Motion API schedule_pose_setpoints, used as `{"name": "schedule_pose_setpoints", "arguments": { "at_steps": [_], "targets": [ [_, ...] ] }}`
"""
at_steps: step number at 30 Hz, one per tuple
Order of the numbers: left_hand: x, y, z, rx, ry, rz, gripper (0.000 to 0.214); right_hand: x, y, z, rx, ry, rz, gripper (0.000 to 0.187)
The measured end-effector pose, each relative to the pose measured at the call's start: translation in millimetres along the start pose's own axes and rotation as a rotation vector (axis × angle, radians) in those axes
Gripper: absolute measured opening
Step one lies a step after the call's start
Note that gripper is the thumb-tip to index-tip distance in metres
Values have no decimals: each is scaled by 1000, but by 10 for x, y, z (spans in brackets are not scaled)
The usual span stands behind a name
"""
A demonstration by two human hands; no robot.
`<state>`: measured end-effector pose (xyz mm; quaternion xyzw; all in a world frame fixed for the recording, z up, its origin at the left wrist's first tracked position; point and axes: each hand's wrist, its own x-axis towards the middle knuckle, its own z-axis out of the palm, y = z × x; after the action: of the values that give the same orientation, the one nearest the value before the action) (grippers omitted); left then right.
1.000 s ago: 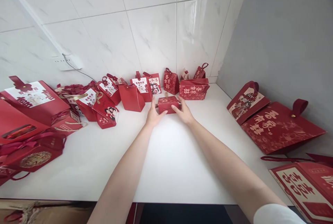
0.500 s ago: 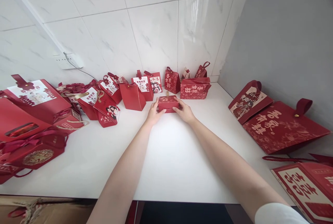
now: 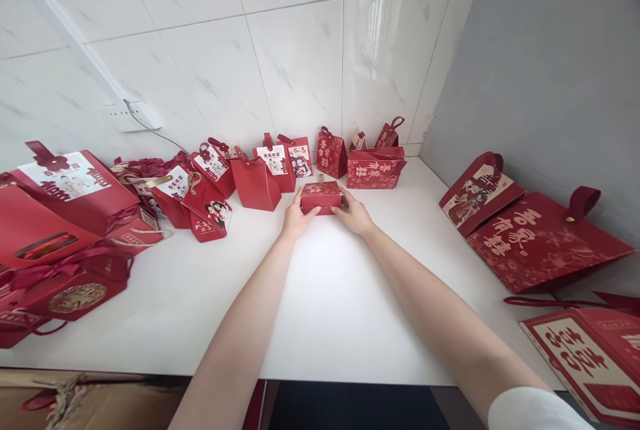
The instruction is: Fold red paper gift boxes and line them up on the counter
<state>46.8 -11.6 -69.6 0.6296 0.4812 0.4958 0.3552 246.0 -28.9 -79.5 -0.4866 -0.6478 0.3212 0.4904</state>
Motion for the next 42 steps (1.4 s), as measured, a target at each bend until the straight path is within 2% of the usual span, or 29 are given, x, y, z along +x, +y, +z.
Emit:
{"name": "schedule_pose_setpoints", "arguments": {
  "at_steps": [6, 9, 11, 15, 20, 23, 27, 31, 33, 35, 38, 42],
  "targets": [
    [-43, 120, 21, -11, 4, 8, 92, -13, -22, -9, -40, 38, 4, 73],
    [-70, 212, -5, -95, -2, 11, 68, -45, -73, -55, -78, 64, -18, 71],
    [-85, 261, -29, -191, 16, -25, 47, -82, -154, -89, -121, 119, -146, 69],
    [-88, 281, -41, -292, 27, -105, 42, -156, -343, -69, -248, 203, -482, 59],
    [-67, 247, -19, -298, -69, -99, 44, -184, -421, 70, -287, 258, -654, 62],
    [-50, 241, -46, -416, -186, -110, 56, -187, -438, 81, -268, 163, -706, 67],
    [-40, 235, -72, -389, -249, -65, 44, -201, -476, 43, -214, 23, -660, 68],
    [-55, 215, -14, -286, -252, 32, 41, -194, -419, 48, -107, 129, -504, 59],
    [-67, 201, 24, -159, -242, 93, 42, -171, -346, 48, -53, 171, -377, 53],
    [-78, 193, 47, 7, -220, 160, 43, -140, -269, 29, -36, 161, -264, 42],
    [-91, 197, 49, 163, -195, 222, 41, -96, -192, -28, -127, 101, -149, 28],
    [-84, 207, 26, 99, -133, 173, 36, -79, -193, -69, -285, 34, -81, 35]
  ]
}}
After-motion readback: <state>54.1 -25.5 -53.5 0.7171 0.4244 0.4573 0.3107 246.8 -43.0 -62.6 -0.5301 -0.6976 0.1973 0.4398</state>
